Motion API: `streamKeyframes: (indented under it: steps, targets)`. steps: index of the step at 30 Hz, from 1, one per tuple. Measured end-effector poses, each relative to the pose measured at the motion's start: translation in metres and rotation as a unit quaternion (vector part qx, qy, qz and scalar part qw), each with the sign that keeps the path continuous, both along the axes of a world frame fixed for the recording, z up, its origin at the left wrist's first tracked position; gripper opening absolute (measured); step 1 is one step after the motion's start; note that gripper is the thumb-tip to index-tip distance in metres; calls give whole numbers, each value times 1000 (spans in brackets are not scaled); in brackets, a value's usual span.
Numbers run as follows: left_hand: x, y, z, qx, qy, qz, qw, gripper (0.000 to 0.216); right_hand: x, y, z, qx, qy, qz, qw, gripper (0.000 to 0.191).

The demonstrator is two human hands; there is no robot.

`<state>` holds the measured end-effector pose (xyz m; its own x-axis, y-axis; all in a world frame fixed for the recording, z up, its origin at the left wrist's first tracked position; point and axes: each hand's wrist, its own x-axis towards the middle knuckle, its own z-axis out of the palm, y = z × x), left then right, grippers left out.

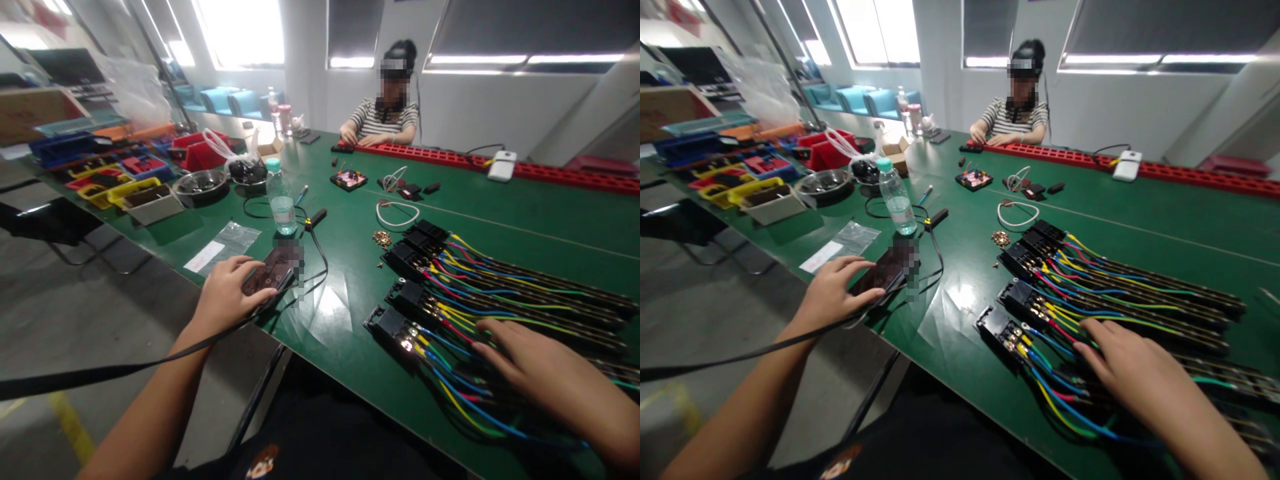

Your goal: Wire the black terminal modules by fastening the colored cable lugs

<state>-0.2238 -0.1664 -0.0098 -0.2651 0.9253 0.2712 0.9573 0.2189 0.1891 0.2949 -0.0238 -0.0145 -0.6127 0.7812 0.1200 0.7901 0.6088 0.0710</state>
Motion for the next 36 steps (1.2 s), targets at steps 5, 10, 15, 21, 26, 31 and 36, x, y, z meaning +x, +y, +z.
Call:
streamKeyframes:
  steps: [5, 10, 15, 21, 26, 31, 36]
  targets:
    - [3, -15, -9, 3, 45, 2, 999, 51, -3, -1, 2, -11, -24, 0, 1000, 45]
    - [9, -6, -13, -44, 34, 15, 998, 89, 0, -2, -1, -12, -15, -3, 1000, 46]
    - [12, -15, -14, -13, 25, 61, 998, 80, 3, -4, -4, -20, -7, -6, 1000, 44]
    - [28, -26, -18, 4, 21, 94, 995, 66, 8, -10, -6, -21, 21, 13, 999, 47]
    - [38, -27, -20, 10, 36, 127, 991, 60, 12, -13, -9, -18, 28, 23, 999, 48]
    - [39, -26, -20, 19, 43, 115, 992, 62, 16, -13, -12, 3, 30, 29, 999, 53]
    - [36, -25, -23, 21, 57, 103, 993, 62, 18, -14, -15, 23, 41, 34, 998, 58]
